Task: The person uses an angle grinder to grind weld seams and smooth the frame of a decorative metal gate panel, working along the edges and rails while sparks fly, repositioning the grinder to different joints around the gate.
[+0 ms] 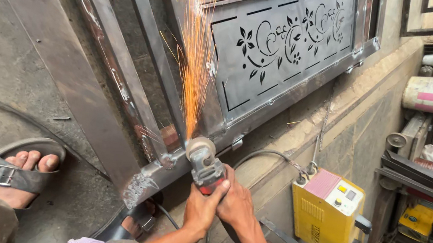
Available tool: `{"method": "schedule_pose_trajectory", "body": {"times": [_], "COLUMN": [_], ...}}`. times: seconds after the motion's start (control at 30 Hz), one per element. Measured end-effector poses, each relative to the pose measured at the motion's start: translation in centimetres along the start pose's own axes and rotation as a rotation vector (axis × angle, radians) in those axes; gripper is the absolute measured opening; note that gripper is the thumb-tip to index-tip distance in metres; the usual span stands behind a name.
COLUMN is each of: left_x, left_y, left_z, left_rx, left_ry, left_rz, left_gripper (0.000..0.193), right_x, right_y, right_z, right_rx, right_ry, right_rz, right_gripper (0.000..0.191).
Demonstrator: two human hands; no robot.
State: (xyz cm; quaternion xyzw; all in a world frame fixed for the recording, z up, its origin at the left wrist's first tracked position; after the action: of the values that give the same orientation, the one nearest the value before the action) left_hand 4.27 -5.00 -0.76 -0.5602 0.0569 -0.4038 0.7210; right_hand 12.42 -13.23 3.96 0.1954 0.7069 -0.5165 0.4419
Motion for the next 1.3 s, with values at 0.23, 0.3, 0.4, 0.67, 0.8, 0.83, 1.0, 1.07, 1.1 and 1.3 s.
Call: {"method": "schedule_pose_trajectory", "body": {"times": [0.23,0.3,0.4,0.67,0.8,0.83,1.0,1.07,1.1,1.3], "left_x": [2.5,3.4,3.9,2.4,4.1,4.5,3.5,2.3,2.0,0.7], "left_y": [1.6,2.4,3.0,2.0,2.9,3.1,1.7,-0.3,-1.0,-3.6], "left_z": [2.2,3.7,4.8,4.1,3.9,4.0,2.3,-0.1,-1.2,-6.5], "left_rx": [-0.056,-0.033,-0.093,-0.037,-0.059,-0.089,-0.013,-0.005,-0.007,-0.159], "left_ry": [0.173,0.181,0.209,0.22,0.203,0.223,0.158,0.035,-0.039,-0.093], "left_rz": [-0.122,-0.188,-0.264,-0.157,-0.281,-0.319,-0.127,-0.031,0.003,0.052], "left_gripper": [0.086,0.085,0.086,0.088,0.081,0.08,0.082,0.084,0.083,0.081], "right_x": [-1.8,-2.6,-3.2,-1.6,-1.8,-2.1,-1.9,-1.2,-0.9,-0.8], "right_y": [0.5,1.5,2.5,1.9,1.9,2.1,0.4,-1.2,-1.8,-3.6], "right_z": [1.8,2.4,2.6,2.1,4.1,4.3,2.8,1.5,1.0,-1.0], "right_rx": [0.178,0.226,0.27,0.125,0.274,0.297,0.207,0.138,0.106,0.061], "right_ry": [-0.024,-0.022,-0.019,0.015,-0.003,-0.008,-0.012,0.022,0.029,0.074], "right_rz": [0.086,0.113,0.134,0.122,0.121,0.128,0.129,0.062,0.025,-0.128], "right_gripper": [0.07,0.069,0.069,0.076,0.071,0.07,0.066,0.066,0.066,0.073]}}
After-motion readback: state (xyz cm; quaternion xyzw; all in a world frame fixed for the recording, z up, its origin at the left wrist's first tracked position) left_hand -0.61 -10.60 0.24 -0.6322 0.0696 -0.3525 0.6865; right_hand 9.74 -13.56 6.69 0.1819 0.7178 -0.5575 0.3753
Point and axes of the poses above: each hand's wrist, its own y-axis towards the middle knuckle, its own x-axis out of the palm, z = x × y, the point moved 4 cm from there along y, towards the middle knuckle, and after that the axes turned 2 degrees about -x, right-handed, at the moved point
